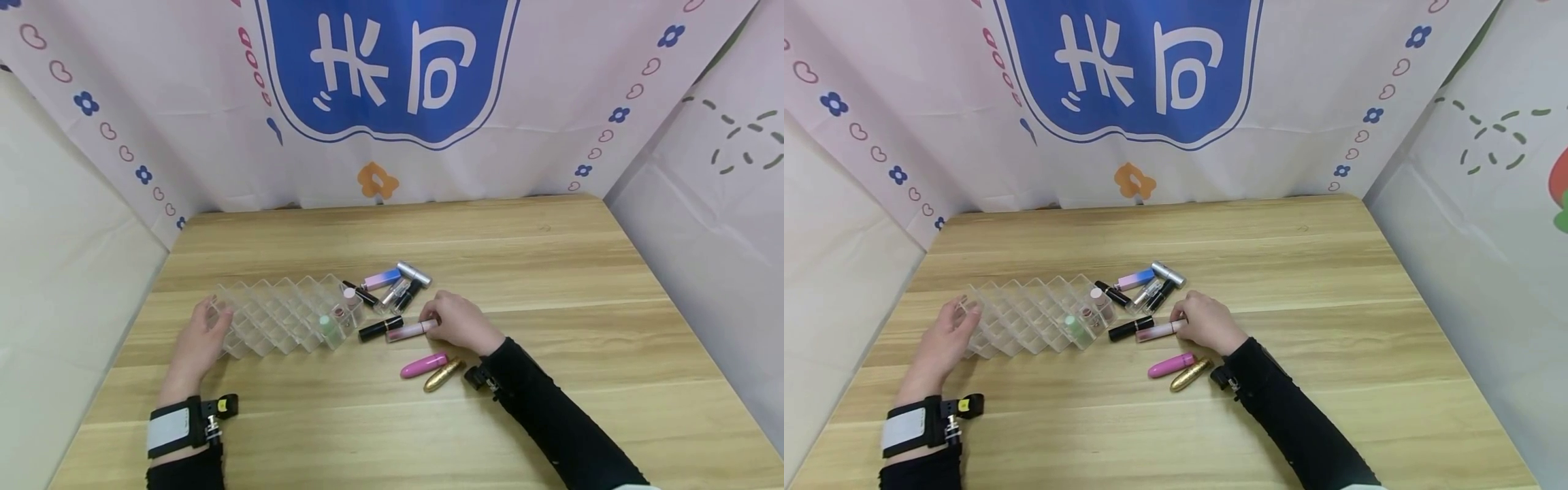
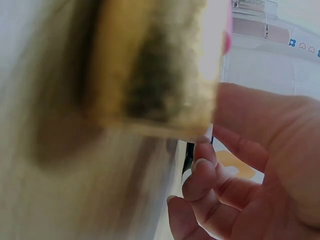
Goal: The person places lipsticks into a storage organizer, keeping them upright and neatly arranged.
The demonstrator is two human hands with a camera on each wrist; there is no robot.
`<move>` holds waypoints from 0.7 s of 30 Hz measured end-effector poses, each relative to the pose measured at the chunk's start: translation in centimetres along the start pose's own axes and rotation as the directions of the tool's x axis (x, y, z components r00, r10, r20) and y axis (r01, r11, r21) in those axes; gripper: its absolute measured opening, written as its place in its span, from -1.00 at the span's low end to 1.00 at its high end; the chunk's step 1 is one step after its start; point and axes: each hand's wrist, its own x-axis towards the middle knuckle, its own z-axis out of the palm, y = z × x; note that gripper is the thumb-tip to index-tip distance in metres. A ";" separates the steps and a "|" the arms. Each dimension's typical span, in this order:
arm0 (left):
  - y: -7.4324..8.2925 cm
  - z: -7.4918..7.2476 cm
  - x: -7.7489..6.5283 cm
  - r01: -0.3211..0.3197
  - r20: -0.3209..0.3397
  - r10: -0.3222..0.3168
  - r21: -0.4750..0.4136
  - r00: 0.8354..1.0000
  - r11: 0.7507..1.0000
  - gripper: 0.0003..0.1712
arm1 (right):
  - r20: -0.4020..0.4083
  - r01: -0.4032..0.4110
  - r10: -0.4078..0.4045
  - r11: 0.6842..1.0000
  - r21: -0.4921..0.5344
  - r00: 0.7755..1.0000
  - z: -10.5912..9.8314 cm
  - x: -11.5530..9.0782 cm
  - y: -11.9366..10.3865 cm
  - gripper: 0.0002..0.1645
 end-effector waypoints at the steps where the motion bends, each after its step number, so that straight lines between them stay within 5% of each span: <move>1: 0.0 0.0 0.0 0.000 -0.001 0.000 0.001 1.000 1.000 -0.10 | 0.000 0.002 -0.002 1.000 0.001 1.000 0.0 0.0 0.1 -0.79; 21: -0.3 0.0 0.1 -0.004 0.001 0.004 -0.001 1.000 1.000 -0.10 | -0.025 0.052 -0.052 0.999 -0.014 0.998 -0.6 -0.4 0.6 -0.80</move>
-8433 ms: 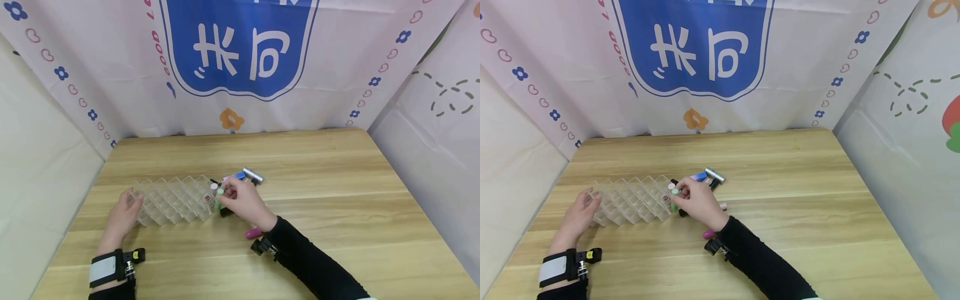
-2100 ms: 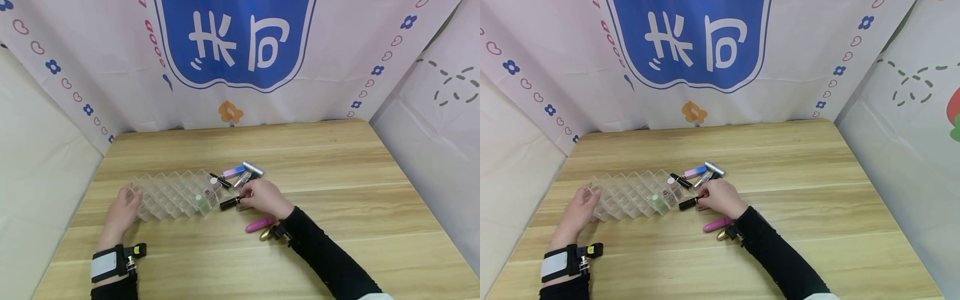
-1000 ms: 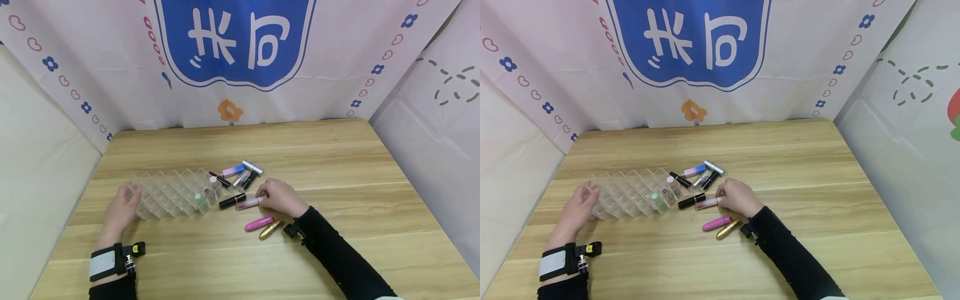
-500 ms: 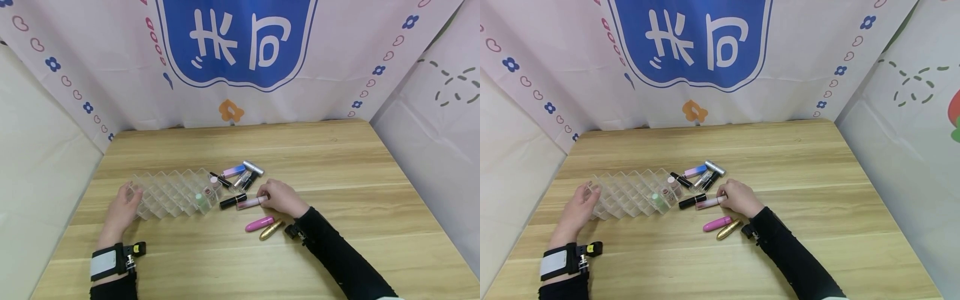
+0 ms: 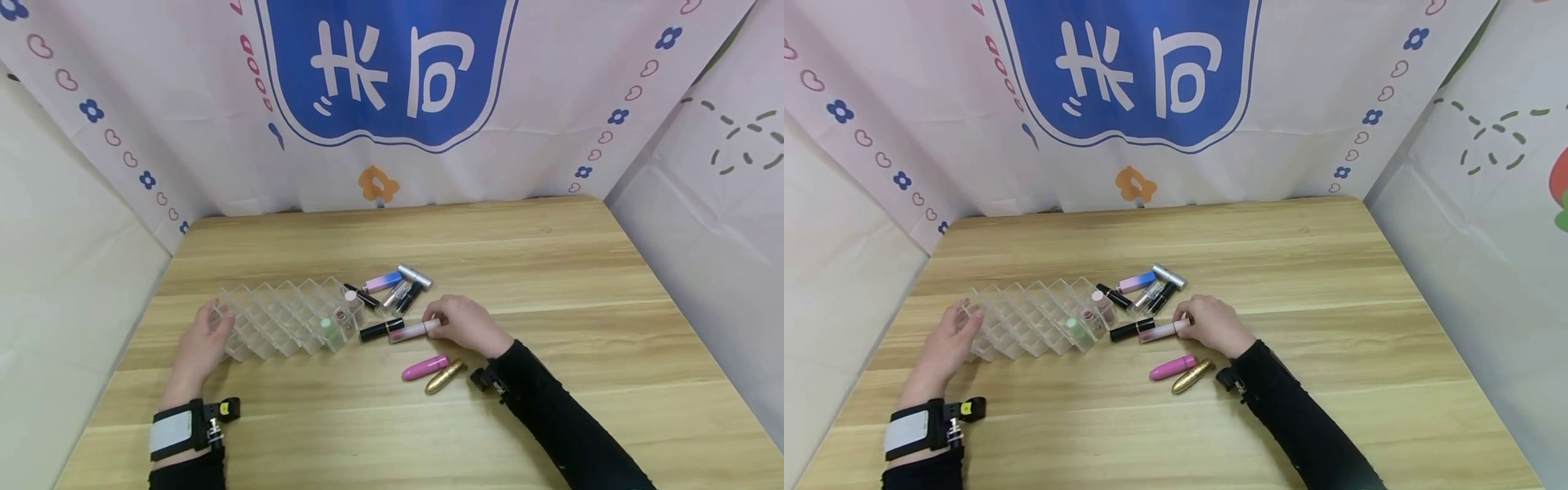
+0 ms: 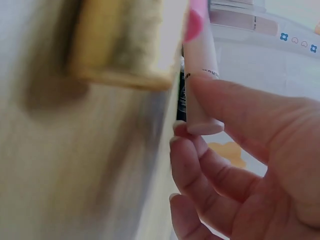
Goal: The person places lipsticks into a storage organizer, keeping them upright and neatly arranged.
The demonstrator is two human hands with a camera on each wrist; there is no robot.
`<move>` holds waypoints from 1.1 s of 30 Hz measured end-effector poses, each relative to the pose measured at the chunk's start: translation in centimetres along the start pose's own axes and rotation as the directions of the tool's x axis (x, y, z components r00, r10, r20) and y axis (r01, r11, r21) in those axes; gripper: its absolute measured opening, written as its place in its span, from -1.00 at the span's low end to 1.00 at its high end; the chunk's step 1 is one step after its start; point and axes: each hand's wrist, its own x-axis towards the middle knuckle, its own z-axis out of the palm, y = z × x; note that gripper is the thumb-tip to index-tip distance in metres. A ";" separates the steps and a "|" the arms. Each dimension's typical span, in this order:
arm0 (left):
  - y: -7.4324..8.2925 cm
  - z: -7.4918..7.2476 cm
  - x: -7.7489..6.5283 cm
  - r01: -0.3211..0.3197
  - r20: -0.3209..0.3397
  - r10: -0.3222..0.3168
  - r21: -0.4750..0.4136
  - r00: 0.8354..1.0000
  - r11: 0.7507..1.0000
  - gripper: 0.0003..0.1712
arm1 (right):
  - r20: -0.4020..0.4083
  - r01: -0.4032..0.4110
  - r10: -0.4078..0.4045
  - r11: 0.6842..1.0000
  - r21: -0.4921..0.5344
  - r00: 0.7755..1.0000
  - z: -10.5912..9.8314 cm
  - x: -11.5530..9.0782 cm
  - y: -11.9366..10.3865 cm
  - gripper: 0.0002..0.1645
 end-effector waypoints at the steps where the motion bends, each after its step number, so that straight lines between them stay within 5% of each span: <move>1: 0.0 0.0 0.0 0.001 0.002 -0.001 -0.002 1.000 1.000 -0.09 | -0.002 -0.001 0.001 1.000 0.002 1.000 -0.1 -0.1 0.0 -0.81; 23: 0.2 0.0 -0.1 0.004 0.007 -0.004 0.002 1.000 1.000 -0.07 | -0.083 0.091 -0.091 0.996 -0.005 0.992 -1.3 -1.0 -1.6 -0.79; 33: 0.2 -0.1 -0.2 0.005 0.001 -0.005 0.014 1.000 1.000 -0.06 | -0.091 0.092 -0.084 0.992 0.089 0.992 -2.0 -0.8 -2.9 -0.78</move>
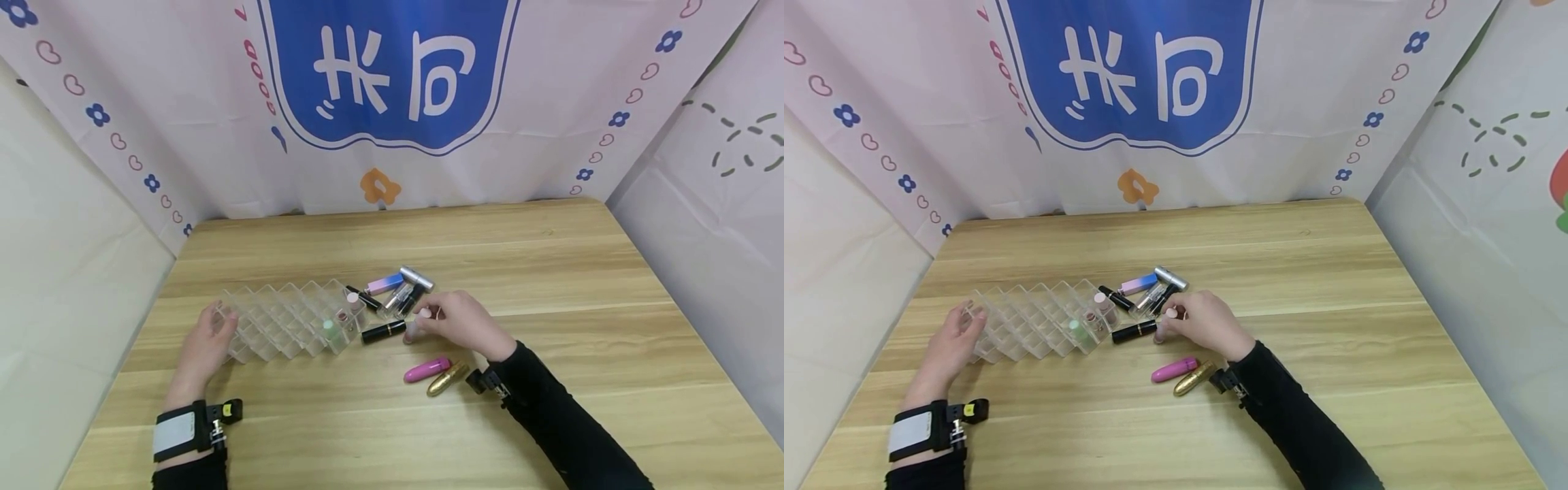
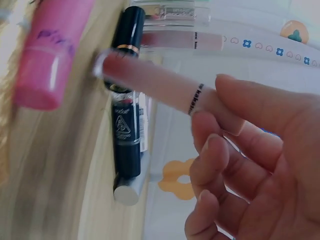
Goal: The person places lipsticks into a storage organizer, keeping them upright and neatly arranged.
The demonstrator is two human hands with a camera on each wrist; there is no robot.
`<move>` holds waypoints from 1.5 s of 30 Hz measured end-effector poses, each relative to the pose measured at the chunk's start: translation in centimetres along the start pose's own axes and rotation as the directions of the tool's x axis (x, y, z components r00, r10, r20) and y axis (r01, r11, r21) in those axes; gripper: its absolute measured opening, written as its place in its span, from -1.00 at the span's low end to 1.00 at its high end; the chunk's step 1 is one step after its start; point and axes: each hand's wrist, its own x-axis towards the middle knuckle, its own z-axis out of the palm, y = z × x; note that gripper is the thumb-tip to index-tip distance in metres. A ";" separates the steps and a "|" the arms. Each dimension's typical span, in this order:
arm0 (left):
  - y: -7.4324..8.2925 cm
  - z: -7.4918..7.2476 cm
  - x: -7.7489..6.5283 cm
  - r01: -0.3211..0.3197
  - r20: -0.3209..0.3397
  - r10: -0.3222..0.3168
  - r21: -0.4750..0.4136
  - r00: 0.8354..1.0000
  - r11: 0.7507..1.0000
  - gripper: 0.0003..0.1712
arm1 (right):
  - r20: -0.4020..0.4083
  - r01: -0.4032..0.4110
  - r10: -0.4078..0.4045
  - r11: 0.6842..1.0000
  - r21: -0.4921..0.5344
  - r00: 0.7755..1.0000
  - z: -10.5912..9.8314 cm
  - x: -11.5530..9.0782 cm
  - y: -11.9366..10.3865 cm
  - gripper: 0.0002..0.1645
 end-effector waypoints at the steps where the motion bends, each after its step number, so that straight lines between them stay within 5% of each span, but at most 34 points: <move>1: 0.0 0.0 0.0 -0.002 0.000 0.002 -0.002 1.000 1.000 -0.06 | -0.005 0.000 0.000 1.000 0.004 1.000 0.0 0.1 -0.1 -0.78; 11: 0.0 -0.3 -0.1 0.004 0.010 -0.004 0.006 1.000 1.000 -0.09 | -0.084 -0.044 0.050 0.997 0.066 0.995 -0.2 1.3 -1.8 -0.83; 21: 0.1 -0.3 -0.2 0.009 0.014 -0.009 0.009 1.000 1.000 -0.09 | -0.137 -0.011 0.048 0.965 0.260 0.989 0.1 3.1 -2.4 -0.82; 32: 0.3 0.0 -0.3 0.001 0.014 -0.001 -0.003 1.000 1.000 -0.08 | -0.231 0.025 0.047 0.953 0.302 0.972 0.0 4.6 -3.2 -0.73; 45: 0.2 -0.2 -0.1 0.012 0.032 -0.012 0.005 0.999 1.000 -0.08 | -0.221 0.051 0.019 0.950 0.307 0.975 -0.2 6.1 -4.3 -0.71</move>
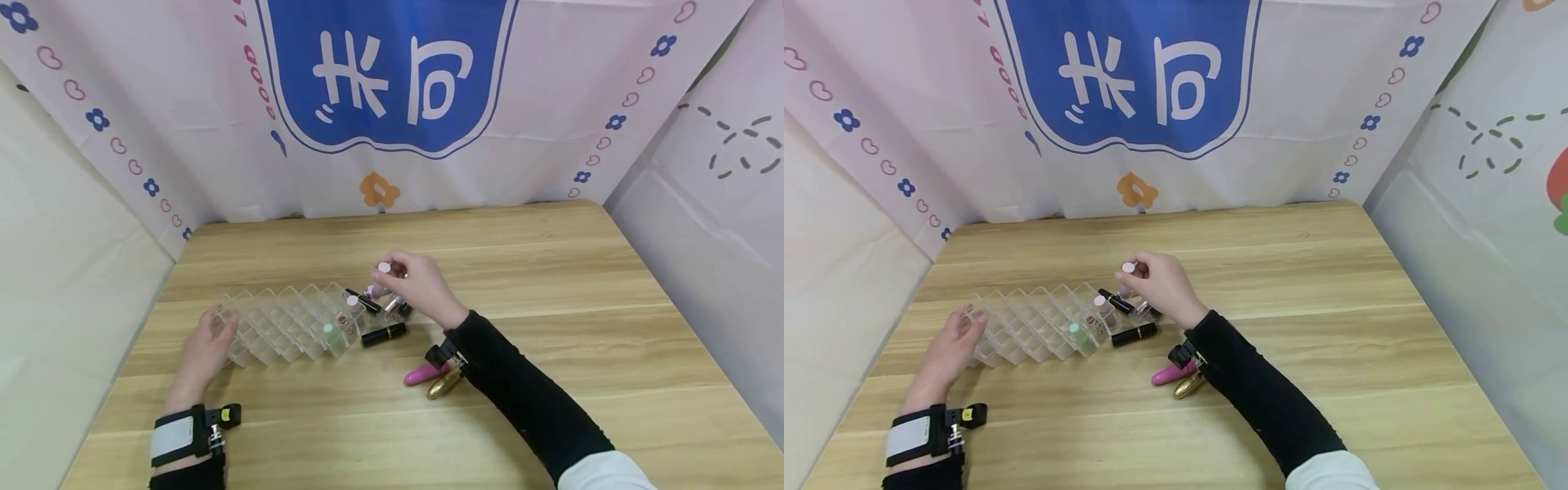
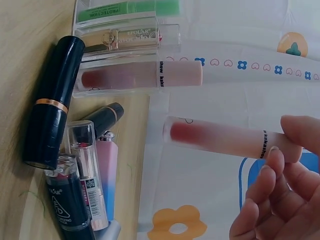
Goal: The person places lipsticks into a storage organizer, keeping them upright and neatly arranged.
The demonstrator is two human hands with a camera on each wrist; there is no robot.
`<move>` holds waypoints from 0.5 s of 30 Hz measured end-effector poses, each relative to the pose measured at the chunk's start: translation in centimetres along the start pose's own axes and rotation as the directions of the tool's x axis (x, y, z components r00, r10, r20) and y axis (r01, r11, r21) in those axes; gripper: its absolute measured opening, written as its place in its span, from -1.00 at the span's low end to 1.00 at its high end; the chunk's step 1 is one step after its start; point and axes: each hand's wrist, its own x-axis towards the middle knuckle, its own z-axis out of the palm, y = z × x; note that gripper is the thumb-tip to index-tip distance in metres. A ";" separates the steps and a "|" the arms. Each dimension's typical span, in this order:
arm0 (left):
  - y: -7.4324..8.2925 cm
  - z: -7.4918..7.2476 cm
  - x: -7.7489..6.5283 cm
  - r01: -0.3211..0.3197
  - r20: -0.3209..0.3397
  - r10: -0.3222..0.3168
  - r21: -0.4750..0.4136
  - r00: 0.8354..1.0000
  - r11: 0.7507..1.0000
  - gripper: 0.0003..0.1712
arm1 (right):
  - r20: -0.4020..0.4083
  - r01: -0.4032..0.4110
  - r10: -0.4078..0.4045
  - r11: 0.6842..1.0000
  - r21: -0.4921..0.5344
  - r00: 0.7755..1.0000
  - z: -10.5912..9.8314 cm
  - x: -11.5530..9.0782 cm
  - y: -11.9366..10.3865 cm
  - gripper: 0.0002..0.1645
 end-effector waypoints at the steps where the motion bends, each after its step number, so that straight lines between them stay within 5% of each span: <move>1: 0.0 0.0 0.0 0.002 -0.001 -0.002 0.000 1.000 1.000 -0.08 | 0.001 0.009 -0.009 1.000 -0.003 1.000 0.0 0.2 -0.1 -0.72; 15: 0.0 0.0 -0.1 -0.007 -0.006 0.007 -0.011 1.000 1.000 -0.09 | 0.007 0.054 -0.054 0.997 -0.054 0.999 1.1 1.5 -0.9 -0.76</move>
